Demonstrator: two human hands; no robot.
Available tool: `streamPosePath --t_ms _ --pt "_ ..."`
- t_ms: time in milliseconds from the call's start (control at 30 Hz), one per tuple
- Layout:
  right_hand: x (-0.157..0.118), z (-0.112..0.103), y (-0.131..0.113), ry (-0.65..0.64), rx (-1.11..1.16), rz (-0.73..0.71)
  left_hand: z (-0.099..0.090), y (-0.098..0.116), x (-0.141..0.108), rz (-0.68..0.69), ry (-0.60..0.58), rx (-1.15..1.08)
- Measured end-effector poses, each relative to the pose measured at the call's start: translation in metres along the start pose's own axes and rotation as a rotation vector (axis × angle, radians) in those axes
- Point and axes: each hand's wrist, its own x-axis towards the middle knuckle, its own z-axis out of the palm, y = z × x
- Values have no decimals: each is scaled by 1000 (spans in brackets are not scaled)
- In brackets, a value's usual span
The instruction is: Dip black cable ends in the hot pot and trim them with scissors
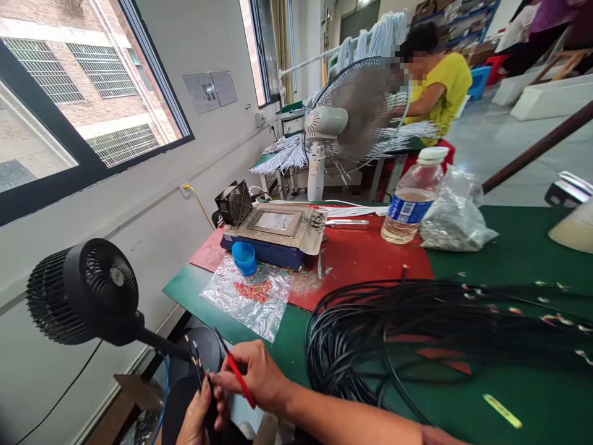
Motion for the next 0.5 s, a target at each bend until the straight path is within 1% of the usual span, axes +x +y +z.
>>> streamPosePath --t_ms 67,100,167,200,333,400,500 --pt "-1 3 6 46 -270 -308 -1 3 0 -51 58 -87" --pt "-2 4 8 55 -387 -456 -1 5 0 -85 64 -115" --pt "-4 6 8 45 -582 -686 -1 6 -1 -132 28 -142" --pt "-4 5 7 29 -660 -765 -1 6 -2 -143 3 -149" --pt "-9 1 -3 -30 -873 -933 1 3 -2 -158 -42 -148" --pt "-10 0 -6 -23 -931 -981 1 1 -1 -165 -62 -128" --pt "-12 1 -6 3 -952 -1018 -1 0 1 -114 -44 -63"
